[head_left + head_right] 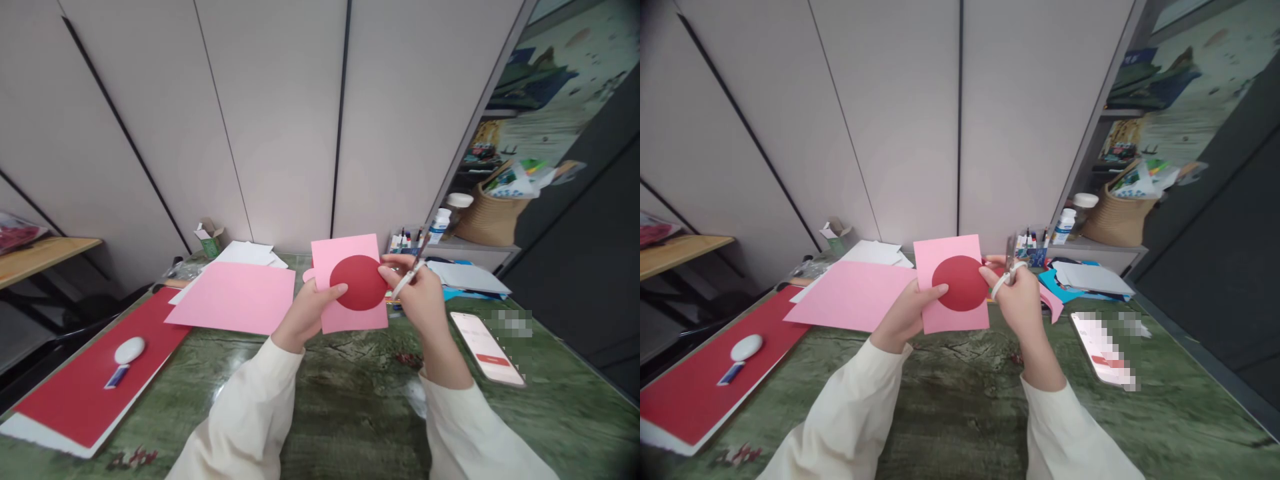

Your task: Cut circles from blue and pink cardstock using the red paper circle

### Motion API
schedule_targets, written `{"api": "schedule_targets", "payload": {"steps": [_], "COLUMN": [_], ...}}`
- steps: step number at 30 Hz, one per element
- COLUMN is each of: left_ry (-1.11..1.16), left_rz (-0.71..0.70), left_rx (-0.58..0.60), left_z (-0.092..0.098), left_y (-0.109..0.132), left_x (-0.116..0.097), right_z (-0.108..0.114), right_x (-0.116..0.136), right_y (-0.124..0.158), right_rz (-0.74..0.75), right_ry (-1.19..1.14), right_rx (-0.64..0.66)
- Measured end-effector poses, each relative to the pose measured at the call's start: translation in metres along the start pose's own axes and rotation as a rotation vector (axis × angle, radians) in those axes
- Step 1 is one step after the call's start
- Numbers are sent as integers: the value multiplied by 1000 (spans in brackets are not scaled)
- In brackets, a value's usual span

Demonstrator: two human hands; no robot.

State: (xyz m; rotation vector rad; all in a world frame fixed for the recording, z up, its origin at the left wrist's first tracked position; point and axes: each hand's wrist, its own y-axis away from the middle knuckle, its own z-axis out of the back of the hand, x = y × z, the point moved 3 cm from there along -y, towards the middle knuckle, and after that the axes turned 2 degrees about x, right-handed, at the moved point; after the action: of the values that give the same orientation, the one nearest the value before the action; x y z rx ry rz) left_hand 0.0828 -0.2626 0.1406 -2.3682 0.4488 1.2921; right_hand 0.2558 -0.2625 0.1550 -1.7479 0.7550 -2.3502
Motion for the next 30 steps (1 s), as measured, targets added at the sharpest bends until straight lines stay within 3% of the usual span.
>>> {"api": "schedule_targets", "payload": {"steps": [3, 5, 19, 30], "left_ry": [-7, -11, 75, 103], "left_rz": [31, 47, 81, 93], "left_rx": [22, 23, 23, 15], "left_z": [2, 3, 3, 8], "left_y": [1, 2, 6, 7], "left_x": [-3, -5, -9, -10], "right_z": [-6, -8, -11, -10], "right_x": [-8, -11, -10, -7], "right_y": [-1, 0, 3, 4], "right_rz": [-130, -143, -139, -95], "right_ry": [-142, -175, -210, -145], "right_rx": [206, 251, 228, 312]}}
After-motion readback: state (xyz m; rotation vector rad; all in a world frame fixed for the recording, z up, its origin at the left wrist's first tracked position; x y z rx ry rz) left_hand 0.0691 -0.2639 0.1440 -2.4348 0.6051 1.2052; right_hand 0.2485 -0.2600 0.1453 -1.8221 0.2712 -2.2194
